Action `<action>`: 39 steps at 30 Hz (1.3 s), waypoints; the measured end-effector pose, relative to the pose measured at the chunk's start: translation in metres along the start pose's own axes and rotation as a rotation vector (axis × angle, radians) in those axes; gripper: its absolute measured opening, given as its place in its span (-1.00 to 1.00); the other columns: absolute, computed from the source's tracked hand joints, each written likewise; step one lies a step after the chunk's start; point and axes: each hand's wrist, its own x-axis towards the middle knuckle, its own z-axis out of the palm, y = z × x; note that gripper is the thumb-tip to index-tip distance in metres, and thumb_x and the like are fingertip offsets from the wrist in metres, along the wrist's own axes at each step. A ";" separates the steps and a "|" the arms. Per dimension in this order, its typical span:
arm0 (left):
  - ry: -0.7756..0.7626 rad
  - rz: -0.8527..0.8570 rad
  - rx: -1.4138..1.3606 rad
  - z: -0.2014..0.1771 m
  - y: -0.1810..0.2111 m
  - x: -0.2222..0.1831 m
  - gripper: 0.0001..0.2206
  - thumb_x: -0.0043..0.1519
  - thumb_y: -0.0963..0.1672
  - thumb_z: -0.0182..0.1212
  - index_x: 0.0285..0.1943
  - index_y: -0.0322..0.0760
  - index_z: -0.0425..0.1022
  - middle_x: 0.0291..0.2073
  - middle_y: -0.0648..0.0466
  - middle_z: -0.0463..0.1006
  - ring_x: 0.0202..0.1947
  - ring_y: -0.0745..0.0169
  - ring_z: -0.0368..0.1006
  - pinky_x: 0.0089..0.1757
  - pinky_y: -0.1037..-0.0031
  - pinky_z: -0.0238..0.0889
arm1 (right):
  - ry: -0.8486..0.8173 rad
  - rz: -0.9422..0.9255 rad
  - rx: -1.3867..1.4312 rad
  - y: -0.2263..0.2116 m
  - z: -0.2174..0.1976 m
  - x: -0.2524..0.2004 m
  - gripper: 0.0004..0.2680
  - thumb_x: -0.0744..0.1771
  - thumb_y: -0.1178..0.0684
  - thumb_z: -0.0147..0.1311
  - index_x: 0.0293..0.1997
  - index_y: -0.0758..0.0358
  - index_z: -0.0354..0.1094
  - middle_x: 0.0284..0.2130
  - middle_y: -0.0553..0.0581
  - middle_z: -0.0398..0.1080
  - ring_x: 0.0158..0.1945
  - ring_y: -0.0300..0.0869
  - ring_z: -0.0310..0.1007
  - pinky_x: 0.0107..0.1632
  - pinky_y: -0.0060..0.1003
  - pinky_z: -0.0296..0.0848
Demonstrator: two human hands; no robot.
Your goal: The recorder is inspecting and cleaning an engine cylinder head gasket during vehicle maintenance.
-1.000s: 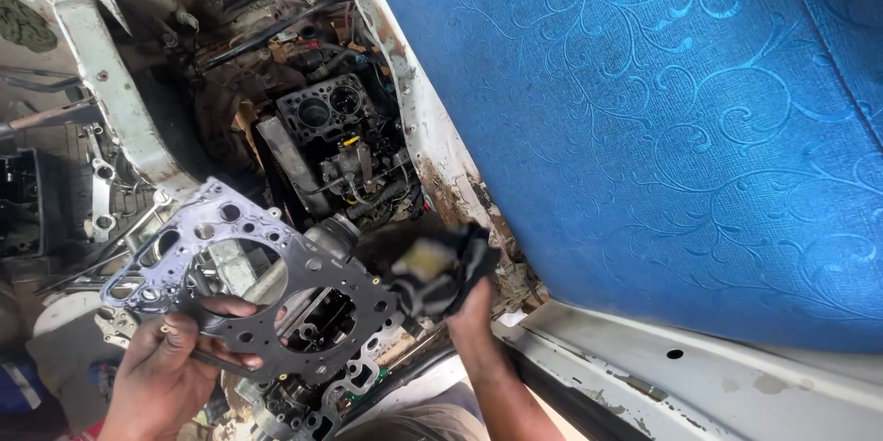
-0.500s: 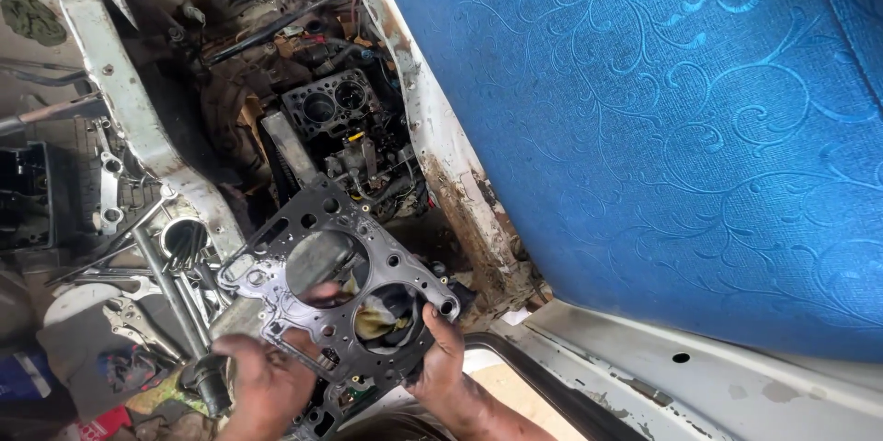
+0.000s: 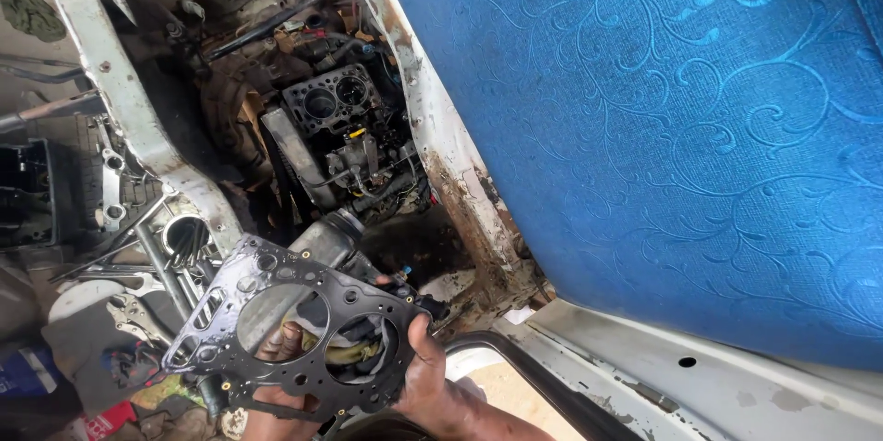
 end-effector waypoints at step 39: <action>-0.765 -0.208 -0.618 0.030 0.016 0.054 -0.45 0.52 0.16 -0.19 0.58 -0.11 0.17 0.46 -0.14 0.23 0.44 -0.18 0.18 0.32 0.10 0.15 | -0.771 -0.640 -2.140 -0.005 0.065 0.076 -0.38 0.40 -0.05 0.08 0.62 0.17 -0.30 0.61 0.19 -0.32 0.67 0.12 -0.27 0.68 0.05 -0.29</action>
